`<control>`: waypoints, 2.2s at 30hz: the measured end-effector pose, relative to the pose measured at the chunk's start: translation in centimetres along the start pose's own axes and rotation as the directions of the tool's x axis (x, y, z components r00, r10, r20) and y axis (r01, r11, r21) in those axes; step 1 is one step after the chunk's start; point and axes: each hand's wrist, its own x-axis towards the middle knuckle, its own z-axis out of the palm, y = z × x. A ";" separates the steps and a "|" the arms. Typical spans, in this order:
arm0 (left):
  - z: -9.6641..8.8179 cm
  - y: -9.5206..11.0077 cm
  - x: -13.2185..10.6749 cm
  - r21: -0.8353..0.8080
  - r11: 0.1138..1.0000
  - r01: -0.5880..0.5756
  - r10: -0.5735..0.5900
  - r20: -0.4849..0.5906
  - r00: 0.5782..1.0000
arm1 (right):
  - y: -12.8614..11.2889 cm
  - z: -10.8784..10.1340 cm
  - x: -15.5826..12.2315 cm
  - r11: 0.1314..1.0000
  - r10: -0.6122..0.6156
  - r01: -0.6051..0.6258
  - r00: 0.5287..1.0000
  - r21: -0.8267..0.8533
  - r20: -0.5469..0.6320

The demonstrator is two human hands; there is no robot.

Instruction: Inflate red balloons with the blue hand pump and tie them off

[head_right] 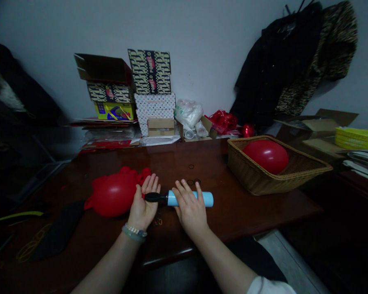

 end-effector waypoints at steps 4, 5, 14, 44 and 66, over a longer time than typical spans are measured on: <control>0.0 0.0 0.0 0.011 1.000 0.000 0.000 0.011 1.000 | 0.0 0.1 -0.1 1.000 0.010 -0.010 1.000 0.004 0.001; 0.0 0.0 -0.1 0.017 1.000 -0.002 0.001 0.014 1.000 | 0.0 0.1 -0.1 1.000 0.013 -0.013 1.000 0.007 0.006; 0.3 0.2 -0.3 0.002 1.000 0.031 -0.031 0.022 0.999 | 0.0 0.1 -0.1 1.000 0.014 -0.014 1.000 0.018 0.002; -0.1 0.0 0.0 -0.029 0.999 0.044 -0.043 0.010 0.999 | 0.0 0.0 -0.1 1.000 0.012 -0.012 1.000 0.001 0.001; 0.0 -0.2 -0.1 -0.017 0.999 0.035 -0.035 -0.022 0.999 | 0.3 0.9 -0.4 0.995 0.092 -0.091 0.995 -0.035 0.041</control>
